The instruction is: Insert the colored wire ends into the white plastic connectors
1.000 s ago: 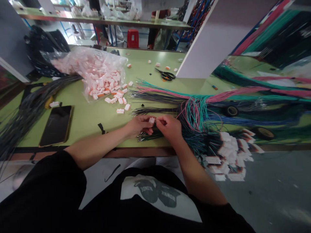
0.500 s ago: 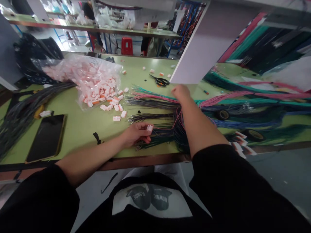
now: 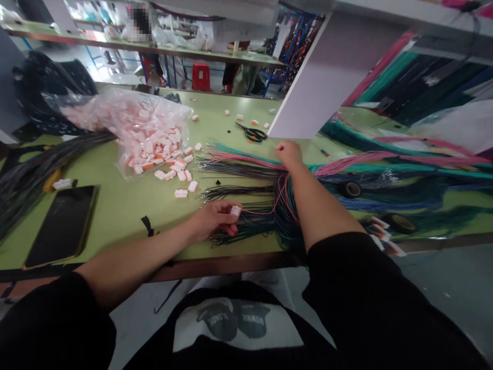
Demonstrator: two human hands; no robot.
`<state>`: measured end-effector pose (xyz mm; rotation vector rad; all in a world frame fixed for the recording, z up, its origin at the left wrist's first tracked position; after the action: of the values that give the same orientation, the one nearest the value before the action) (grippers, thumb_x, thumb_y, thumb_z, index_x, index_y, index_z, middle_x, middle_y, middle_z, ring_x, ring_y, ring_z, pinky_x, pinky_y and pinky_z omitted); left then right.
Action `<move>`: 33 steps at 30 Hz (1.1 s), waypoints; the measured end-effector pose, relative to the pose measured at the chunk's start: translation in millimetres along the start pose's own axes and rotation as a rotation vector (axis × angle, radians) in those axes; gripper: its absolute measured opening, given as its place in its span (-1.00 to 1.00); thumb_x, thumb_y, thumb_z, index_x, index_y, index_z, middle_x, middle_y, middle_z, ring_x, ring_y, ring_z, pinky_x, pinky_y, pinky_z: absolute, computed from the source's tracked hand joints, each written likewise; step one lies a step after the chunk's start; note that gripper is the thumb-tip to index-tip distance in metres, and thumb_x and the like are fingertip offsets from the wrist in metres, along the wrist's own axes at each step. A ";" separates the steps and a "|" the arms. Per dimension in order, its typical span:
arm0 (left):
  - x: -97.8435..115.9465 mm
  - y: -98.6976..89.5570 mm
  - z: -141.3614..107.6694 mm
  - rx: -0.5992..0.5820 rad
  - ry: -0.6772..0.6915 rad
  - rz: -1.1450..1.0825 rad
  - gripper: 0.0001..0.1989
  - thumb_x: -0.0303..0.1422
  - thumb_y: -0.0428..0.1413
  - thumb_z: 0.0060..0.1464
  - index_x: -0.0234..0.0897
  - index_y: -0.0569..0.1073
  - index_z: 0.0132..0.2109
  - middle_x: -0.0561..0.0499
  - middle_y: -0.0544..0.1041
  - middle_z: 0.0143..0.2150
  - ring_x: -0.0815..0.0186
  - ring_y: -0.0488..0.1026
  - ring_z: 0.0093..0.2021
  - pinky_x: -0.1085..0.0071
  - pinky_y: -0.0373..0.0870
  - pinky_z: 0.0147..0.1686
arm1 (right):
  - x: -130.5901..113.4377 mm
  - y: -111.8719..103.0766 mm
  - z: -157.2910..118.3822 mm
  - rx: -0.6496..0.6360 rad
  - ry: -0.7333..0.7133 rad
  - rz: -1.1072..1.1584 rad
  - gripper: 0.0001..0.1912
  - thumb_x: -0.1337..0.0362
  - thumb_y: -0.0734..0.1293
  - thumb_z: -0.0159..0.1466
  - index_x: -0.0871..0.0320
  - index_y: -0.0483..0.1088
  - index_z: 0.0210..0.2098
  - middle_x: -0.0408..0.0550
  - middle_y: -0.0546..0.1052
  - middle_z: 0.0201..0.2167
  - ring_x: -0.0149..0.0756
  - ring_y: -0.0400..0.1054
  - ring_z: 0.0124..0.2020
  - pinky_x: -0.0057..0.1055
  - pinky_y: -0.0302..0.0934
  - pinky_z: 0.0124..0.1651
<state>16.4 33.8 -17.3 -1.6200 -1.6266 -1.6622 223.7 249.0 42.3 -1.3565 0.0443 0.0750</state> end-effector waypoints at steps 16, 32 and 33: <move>7.3 -2.8 0.4 0.049 0.035 -0.088 -0.76 -0.66 0.10 -0.08 -0.37 0.33 -0.23 0.14 0.38 -0.54 0.49 0.41 -0.60 0.57 0.39 -0.57 | -96.2 -36.6 -113.5 -0.492 -0.504 0.949 -0.63 0.17 0.36 -0.01 0.11 0.46 -0.19 -0.15 0.51 -0.42 -0.43 0.31 -0.40 -0.41 0.23 -0.29; 6.6 -4.0 -0.7 0.071 0.016 -0.043 -0.75 -0.68 0.03 -0.03 -0.37 0.32 -0.19 0.13 0.38 -0.53 0.48 0.41 -0.59 0.55 0.39 -0.54 | -68.8 -26.3 -174.6 -0.193 -0.508 0.702 -0.69 0.24 0.16 0.20 0.05 0.46 -0.15 -0.11 0.54 -0.23 -0.30 0.38 -0.18 -0.31 0.22 -0.11; 5.9 -3.9 -0.1 0.062 0.019 -0.048 -0.76 -0.67 0.05 -0.04 -0.36 0.33 -0.20 0.13 0.38 -0.52 0.48 0.42 -0.58 0.54 0.39 -0.53 | -66.7 -23.6 -178.3 -0.202 -0.480 0.730 -0.67 0.25 0.15 0.21 0.06 0.43 -0.09 -0.12 0.54 -0.27 -0.32 0.39 -0.23 -0.32 0.23 -0.15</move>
<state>11.3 37.7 -14.2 -1.5433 -1.7028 -1.6283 161.2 67.9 32.5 -1.4324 0.1282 1.0369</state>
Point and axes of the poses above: each hand's wrist, its own z-axis towards the middle knuckle, its own y-axis out of the palm, x = y × z, the point moved 4 cm from there along z, towards the middle knuckle
